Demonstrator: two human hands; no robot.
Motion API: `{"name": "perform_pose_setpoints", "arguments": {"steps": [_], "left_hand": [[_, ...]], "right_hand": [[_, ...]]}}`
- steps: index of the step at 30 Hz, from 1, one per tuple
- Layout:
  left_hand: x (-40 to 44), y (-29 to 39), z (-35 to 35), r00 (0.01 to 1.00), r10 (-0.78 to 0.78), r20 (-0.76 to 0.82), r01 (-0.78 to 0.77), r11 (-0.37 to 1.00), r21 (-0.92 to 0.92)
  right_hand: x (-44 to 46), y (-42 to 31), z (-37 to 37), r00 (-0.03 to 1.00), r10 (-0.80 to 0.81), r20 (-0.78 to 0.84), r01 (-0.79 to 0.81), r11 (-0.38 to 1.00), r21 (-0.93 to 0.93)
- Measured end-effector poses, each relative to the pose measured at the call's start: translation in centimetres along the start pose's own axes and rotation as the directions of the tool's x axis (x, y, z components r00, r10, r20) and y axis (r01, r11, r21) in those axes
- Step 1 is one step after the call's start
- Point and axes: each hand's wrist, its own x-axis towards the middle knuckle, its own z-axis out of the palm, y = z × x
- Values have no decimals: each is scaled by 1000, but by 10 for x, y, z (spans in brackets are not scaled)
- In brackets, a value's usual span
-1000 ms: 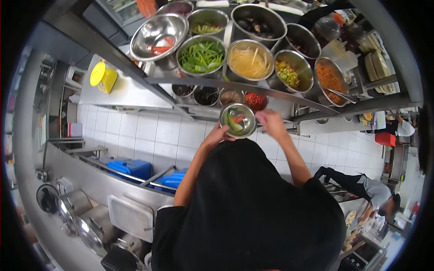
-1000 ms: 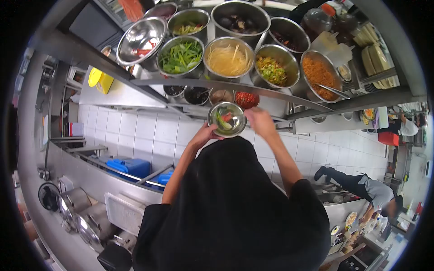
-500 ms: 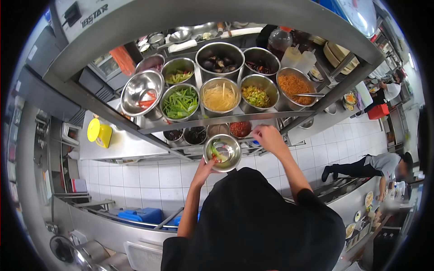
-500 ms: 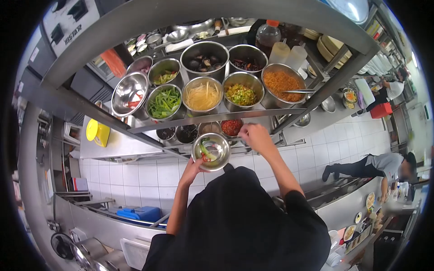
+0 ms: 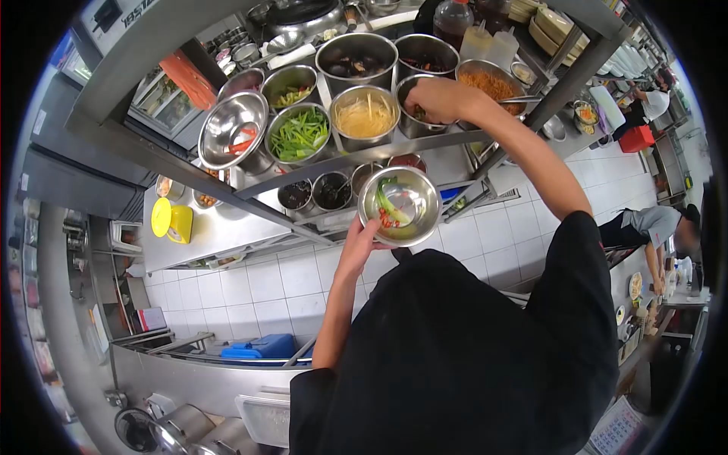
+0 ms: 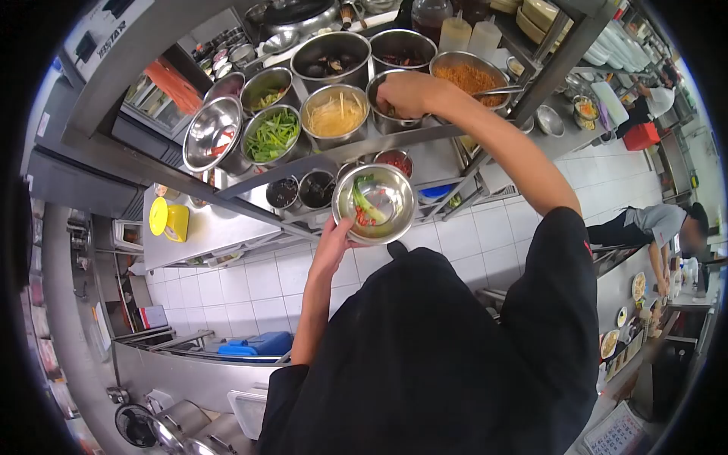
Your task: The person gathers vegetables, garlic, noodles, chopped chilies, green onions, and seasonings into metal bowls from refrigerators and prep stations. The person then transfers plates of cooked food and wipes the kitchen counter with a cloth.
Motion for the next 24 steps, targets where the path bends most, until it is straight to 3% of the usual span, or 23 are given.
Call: {"name": "perform_pose_setpoints", "arguments": {"steps": [2, 5, 6, 9, 13, 14, 15, 16, 18, 22, 24], "left_hand": [[-4, 9, 7, 1000, -13, 12, 13, 1000, -14], [-4, 16, 12, 999, 3, 44, -2, 1000, -8], [-3, 16, 15, 999, 12, 43, -11, 1000, -10], [2, 21, 25, 999, 7, 46, -7, 1000, -9], [17, 24, 35, 995, -27, 99, 30, 999, -26], [20, 24, 38, 991, -20, 132, 27, 998, -53], [24, 25, 43, 988, -17, 155, 26, 998, -59], [28, 25, 48, 984, -14, 179, 27, 997, -66], [28, 29, 61, 977, -14, 212, 31, 996, -78], [26, 31, 78, 965, -77, 251, 78, 997, 9], [26, 28, 84, 949, -94, 300, 92, 996, 18]], "right_hand": [[4, 1, 0, 999, -37, -7, 37, 999, -5], [8, 21, 0, 996, -71, 48, 62, 985, 160], [7, 27, -2, 992, -119, -37, 123, 981, 148], [-21, 20, -26, 988, 126, -92, -89, 938, 336], [-76, -23, -49, 956, 79, -284, 78, 862, 500], [-89, -41, -50, 971, 93, -222, 42, 844, 535], [-96, -48, -30, 947, -12, -322, 174, 860, 480], [-101, -60, -16, 987, -5, -162, 78, 892, 445], [-113, -64, 35, 973, -150, -177, 208, 899, 386], [-143, -77, 41, 965, 150, -216, -75, 944, 321], [-153, -85, 37, 975, 189, -117, -153, 954, 259]]}}
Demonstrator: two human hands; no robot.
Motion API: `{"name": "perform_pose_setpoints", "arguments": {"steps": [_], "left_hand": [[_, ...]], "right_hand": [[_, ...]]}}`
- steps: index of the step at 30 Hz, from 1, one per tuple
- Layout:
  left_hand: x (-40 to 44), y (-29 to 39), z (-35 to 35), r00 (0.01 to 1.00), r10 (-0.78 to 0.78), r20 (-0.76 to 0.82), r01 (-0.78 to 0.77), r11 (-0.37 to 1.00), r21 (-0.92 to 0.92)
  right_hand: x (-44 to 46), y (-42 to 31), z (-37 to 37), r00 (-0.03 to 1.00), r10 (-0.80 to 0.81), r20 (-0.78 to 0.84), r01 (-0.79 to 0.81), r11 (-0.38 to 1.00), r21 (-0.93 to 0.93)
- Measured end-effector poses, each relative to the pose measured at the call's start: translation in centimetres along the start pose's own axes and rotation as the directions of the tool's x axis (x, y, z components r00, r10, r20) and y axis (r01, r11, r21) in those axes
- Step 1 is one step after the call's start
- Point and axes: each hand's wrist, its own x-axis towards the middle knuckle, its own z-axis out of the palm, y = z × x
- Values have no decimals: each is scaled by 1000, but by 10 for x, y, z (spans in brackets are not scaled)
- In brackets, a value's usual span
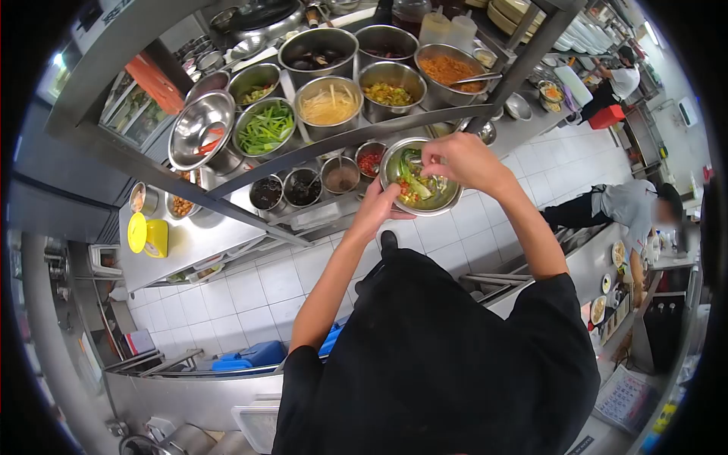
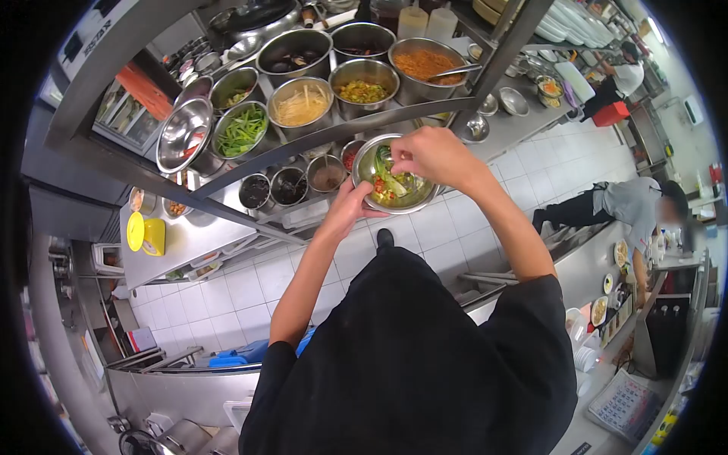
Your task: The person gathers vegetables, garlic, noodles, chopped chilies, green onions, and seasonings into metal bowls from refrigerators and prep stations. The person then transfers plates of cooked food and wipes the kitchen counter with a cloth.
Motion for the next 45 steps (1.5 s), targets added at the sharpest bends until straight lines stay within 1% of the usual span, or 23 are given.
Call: {"name": "perform_pose_setpoints", "arguments": {"steps": [1, 2, 5, 8, 11, 14, 17, 20, 21, 23, 24, 27, 29, 30, 32, 33, 35, 36, 38, 39, 41, 43, 45], "left_hand": [[1, -1, 3, 1000, -3, 15, 3, 1000, 10], [2, -1, 7, 1000, -5, 30, 5, 1000, 22], [5, -2, 19, 999, -15, 41, 13, 998, 56], [12, -4, 21, 999, -21, 40, 18, 997, 79], [24, -6, 25, 999, -33, 40, 29, 994, 107], [39, -13, 31, 999, -2, 38, -3, 990, 140], [52, -19, 36, 999, 0, 32, -6, 982, 190], [65, -25, 38, 1000, -5, 29, -1, 980, 198], [68, -26, 37, 1000, -6, 28, 0, 981, 193], [73, -26, 38, 999, -22, 37, 15, 984, 178], [74, -27, 40, 999, -31, 42, 23, 985, 170], [84, -31, 42, 997, 14, 71, -32, 965, 260], [86, -32, 45, 995, 3, 95, -28, 966, 257], [86, -32, 46, 994, -3, 106, -24, 967, 255], [90, -33, 44, 994, -2, 109, -40, 926, 375], [91, -35, 42, 994, -1, 110, -47, 902, 430], [97, -48, 30, 996, 15, 84, -48, 917, 396], [98, -48, 26, 997, 27, 66, -51, 924, 379], [91, -44, 20, 999, -35, 3, 32, 957, 287], [86, -40, 18, 998, -61, -27, 66, 969, 240], [83, -48, 0, 997, -72, -25, 75, 977, 199], [74, -45, -11, 994, -101, -34, 105, 983, 154], [63, -35, -17, 995, -88, -42, 93, 989, 113]], "right_hand": [[-5, 0, 0, 999, 35, 41, -33, 999, -36], [-9, 17, 15, 989, -150, 5, 149, 985, 86], [-17, 27, 26, 965, -223, -141, 229, 973, 27], [-33, 29, 10, 994, -97, -40, 96, 995, -30], [-57, 57, 32, 989, -93, 117, 106, 988, -109], [-68, 72, 51, 985, -146, 88, 162, 964, -211], [-78, 80, 42, 992, -65, 104, 88, 969, -230], [-91, 86, 22, 993, -33, 117, 53, 983, -174], [-92, 88, 23, 996, -47, 74, 59, 985, -161], [-94, 93, 29, 997, -71, -14, 68, 988, -137], [-92, 96, 36, 996, -87, -23, 83, 986, -141], [-84, 104, 64, 992, -121, -46, 113, 981, -157], [-80, 110, 70, 990, -129, -47, 119, 976, -183], [-80, 111, 69, 994, -110, 14, 111, 976, -186], [-82, 114, 60, 989, -65, 132, 90, 976, -200], [-86, 112, 50, 983, -15, 185, 47, 984, -171], [-98, 106, 28, 953, 72, 295, -37, 992, -122], [-104, 108, 27, 923, 163, 349, -113, 981, -158], [-113, 114, 21, 842, 333, 424, -242, 936, -255], [-116, 118, 22, 888, 274, 370, -185, 948, -260], [-121, 122, 31, 954, 145, 261, -70, 959, -275], [-121, 111, 29, 989, 65, 136, -47, 990, -132], [-102, 97, 2, 991, 108, 76, -104, 994, -45]]}}
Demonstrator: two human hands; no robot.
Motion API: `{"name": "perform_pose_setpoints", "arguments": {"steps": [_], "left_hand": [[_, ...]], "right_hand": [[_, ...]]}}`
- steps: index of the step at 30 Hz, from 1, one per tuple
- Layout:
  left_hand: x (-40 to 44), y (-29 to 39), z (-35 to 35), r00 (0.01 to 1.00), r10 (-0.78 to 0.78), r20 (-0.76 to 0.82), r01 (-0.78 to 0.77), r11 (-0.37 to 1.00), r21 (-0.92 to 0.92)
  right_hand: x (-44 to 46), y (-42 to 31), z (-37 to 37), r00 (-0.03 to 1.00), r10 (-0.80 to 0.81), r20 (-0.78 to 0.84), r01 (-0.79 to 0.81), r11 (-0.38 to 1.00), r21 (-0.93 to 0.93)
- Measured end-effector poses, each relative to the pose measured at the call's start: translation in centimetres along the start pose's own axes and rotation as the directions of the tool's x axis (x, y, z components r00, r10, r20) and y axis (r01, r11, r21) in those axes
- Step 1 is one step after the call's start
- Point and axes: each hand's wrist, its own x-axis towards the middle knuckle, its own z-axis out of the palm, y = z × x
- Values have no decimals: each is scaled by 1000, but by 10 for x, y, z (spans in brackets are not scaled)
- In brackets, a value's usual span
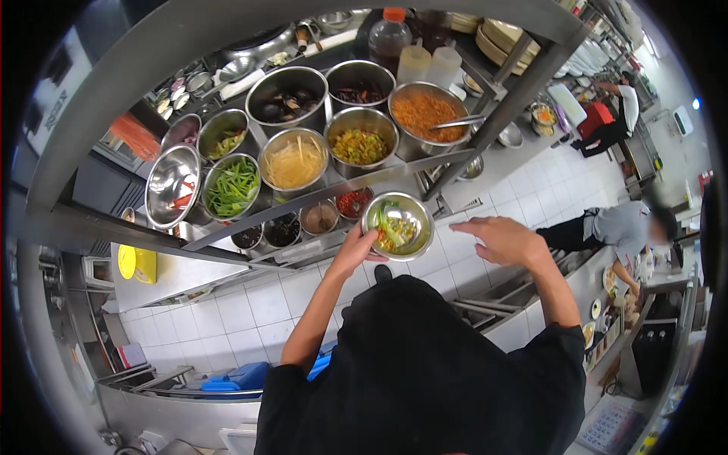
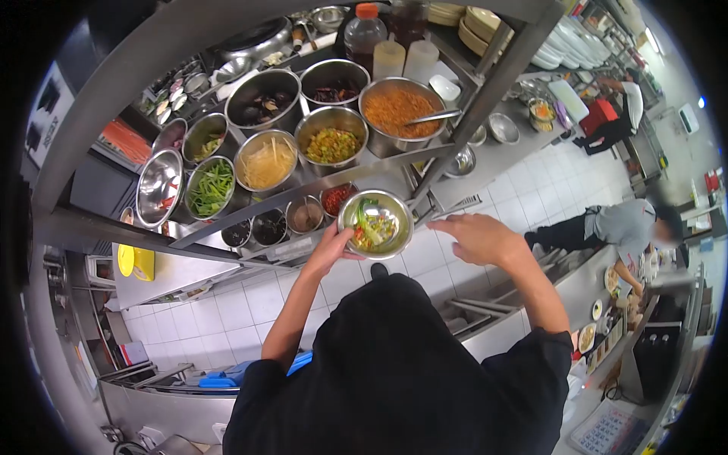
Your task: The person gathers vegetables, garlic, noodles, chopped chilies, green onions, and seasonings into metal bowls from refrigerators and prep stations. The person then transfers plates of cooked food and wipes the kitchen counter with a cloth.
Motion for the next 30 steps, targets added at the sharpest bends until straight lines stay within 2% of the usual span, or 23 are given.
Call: {"name": "perform_pose_setpoints", "arguments": {"steps": [2, 4, 6, 7, 8, 10, 11, 14, 15, 18, 21, 27, 30], "left_hand": [[-9, 4, -7, 1000, 1, -4, -1, 999, -51], [-21, 16, -7, 999, 30, -20, -31, 999, -39], [-31, 22, -7, 998, 57, -36, -59, 998, -34], [-35, 26, -7, 997, 70, -41, -71, 997, -30], [-39, 30, -5, 995, 81, -53, -83, 996, -30], [-51, 32, -5, 993, 88, -83, -92, 995, -34], [-54, 34, -5, 991, 90, -95, -94, 995, -41], [-66, 31, -8, 987, 99, -126, -107, 992, -61], [-70, 32, -9, 986, 96, -136, -105, 993, -60], [-75, 33, -13, 982, 119, -144, -131, 988, -79], [-79, 36, -14, 983, 115, -140, -126, 989, -73], [-80, 51, -5, 986, 128, -106, -134, 989, -58], [-83, 59, 2, 983, 138, -119, -146, 988, -55]], "right_hand": [[27, -41, -66, 987, 159, 31, -160, 986, 49], [56, -32, -88, 962, 17, -274, -62, 986, -157], [95, -21, -99, 818, -188, -543, -50, 918, -393], [113, -5, -96, 782, -263, -565, -48, 878, -476], [128, 11, -93, 743, -341, -576, -46, 832, -553], [145, 32, -98, 925, -133, -355, -37, 900, -434], [151, 32, -102, 976, -36, -216, -51, 923, -383], [151, 24, -110, 988, 75, -138, -120, 925, -360], [150, 26, -108, 969, 13, -246, -109, 917, -383], [148, 31, -104, 893, -35, -448, -170, 896, -410], [157, 31, -95, 906, -21, -423, -182, 883, -433], [148, 14, -92, 907, -12, -421, -85, 974, -211], [140, 8, -94, 896, 43, -443, -112, 985, -131]]}}
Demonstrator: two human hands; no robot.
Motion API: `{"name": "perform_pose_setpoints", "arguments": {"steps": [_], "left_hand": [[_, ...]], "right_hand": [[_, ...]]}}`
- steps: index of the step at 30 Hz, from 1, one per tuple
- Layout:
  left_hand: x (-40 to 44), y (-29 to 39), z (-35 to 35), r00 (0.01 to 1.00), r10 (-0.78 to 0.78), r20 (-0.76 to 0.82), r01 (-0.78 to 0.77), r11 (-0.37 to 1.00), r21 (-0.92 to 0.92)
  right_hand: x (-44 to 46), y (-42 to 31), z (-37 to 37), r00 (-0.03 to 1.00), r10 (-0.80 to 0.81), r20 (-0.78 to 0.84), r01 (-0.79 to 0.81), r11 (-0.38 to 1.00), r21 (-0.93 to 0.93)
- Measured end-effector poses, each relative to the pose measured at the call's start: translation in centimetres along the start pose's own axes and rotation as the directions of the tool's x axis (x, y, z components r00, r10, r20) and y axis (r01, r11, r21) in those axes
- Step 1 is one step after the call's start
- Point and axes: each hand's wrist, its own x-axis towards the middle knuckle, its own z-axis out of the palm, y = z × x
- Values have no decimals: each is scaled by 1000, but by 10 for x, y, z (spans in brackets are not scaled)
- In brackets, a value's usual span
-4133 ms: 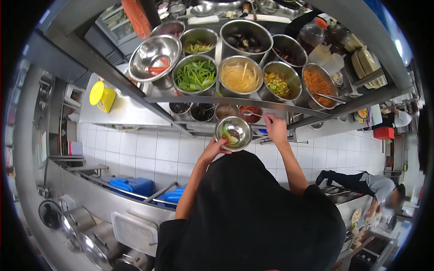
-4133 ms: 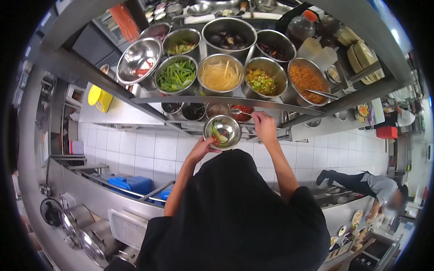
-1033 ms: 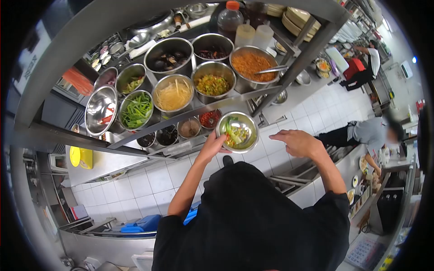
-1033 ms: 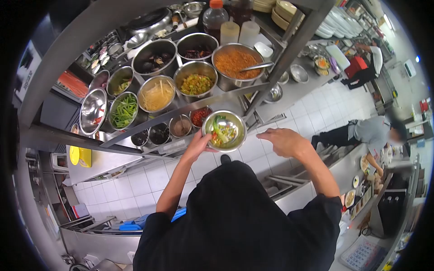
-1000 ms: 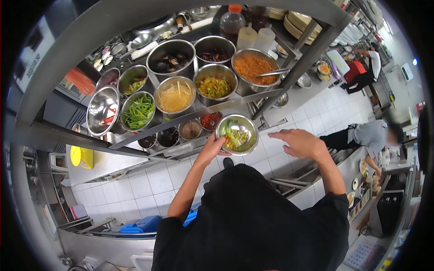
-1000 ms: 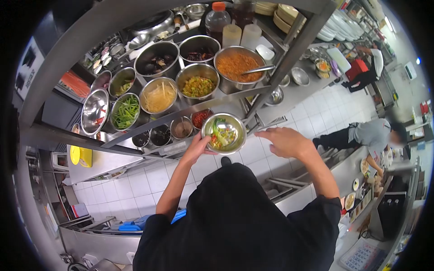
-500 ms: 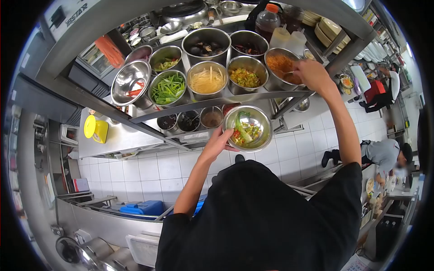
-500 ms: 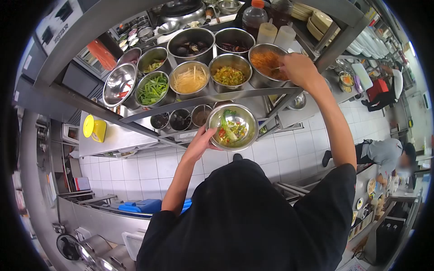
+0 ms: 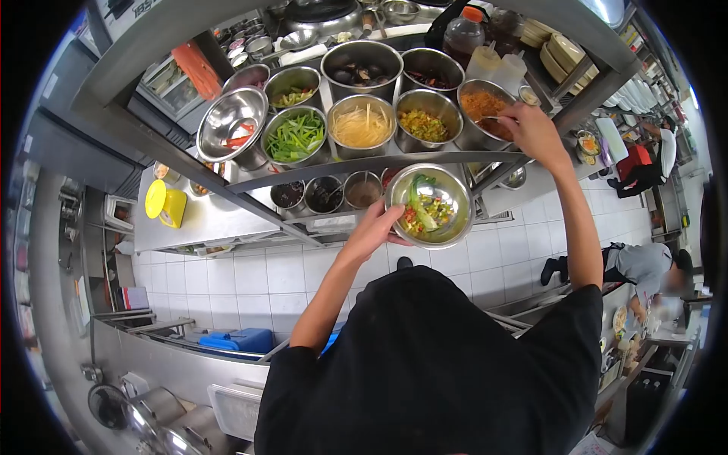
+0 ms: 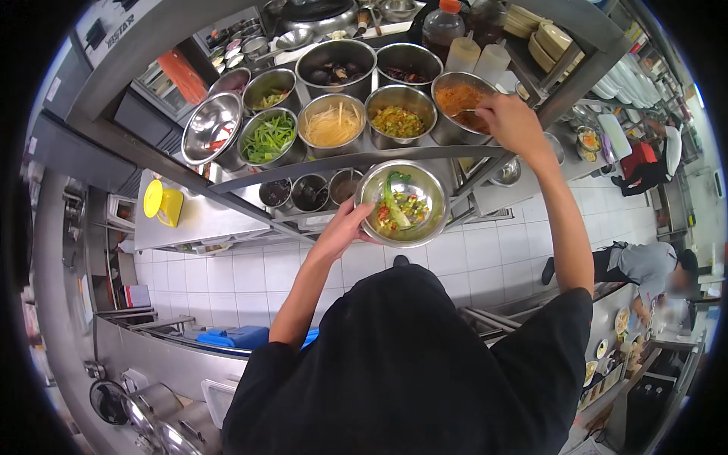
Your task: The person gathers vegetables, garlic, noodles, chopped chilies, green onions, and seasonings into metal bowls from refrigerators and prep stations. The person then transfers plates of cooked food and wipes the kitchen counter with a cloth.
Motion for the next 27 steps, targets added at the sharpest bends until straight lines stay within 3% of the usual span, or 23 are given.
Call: {"name": "perform_pose_setpoints", "arguments": {"steps": [3, 12, 15, 18, 21, 23, 27], "left_hand": [[3, 0, 0, 1000, 3, 23, -3, 1000, 5], [15, 2, 6, 994, 4, 108, 1, 999, -46], [17, 1, 7, 986, -30, 166, 46, 994, -97], [13, 2, 10, 984, -55, 167, 76, 990, -120], [7, -4, 8, 984, -60, 168, 84, 987, -138], [2, -7, 0, 984, -58, 168, 81, 987, -138], [-10, -26, -14, 988, -82, 131, 95, 991, -92]], "right_hand": [[-4, 14, -1, 1000, 22, -10, -20, 990, 140], [-61, -32, -62, 991, 129, -28, -118, 961, 250], [-90, -59, -42, 979, -191, -75, 199, 974, 113], [-104, -90, -27, 934, -357, 7, 357, 934, -20], [-100, -77, -35, 959, -244, -146, 251, 968, 30], [-89, -77, -53, 975, -76, -209, 77, 997, -3], [-55, -28, -39, 982, 16, -189, -42, 990, -135]]}}
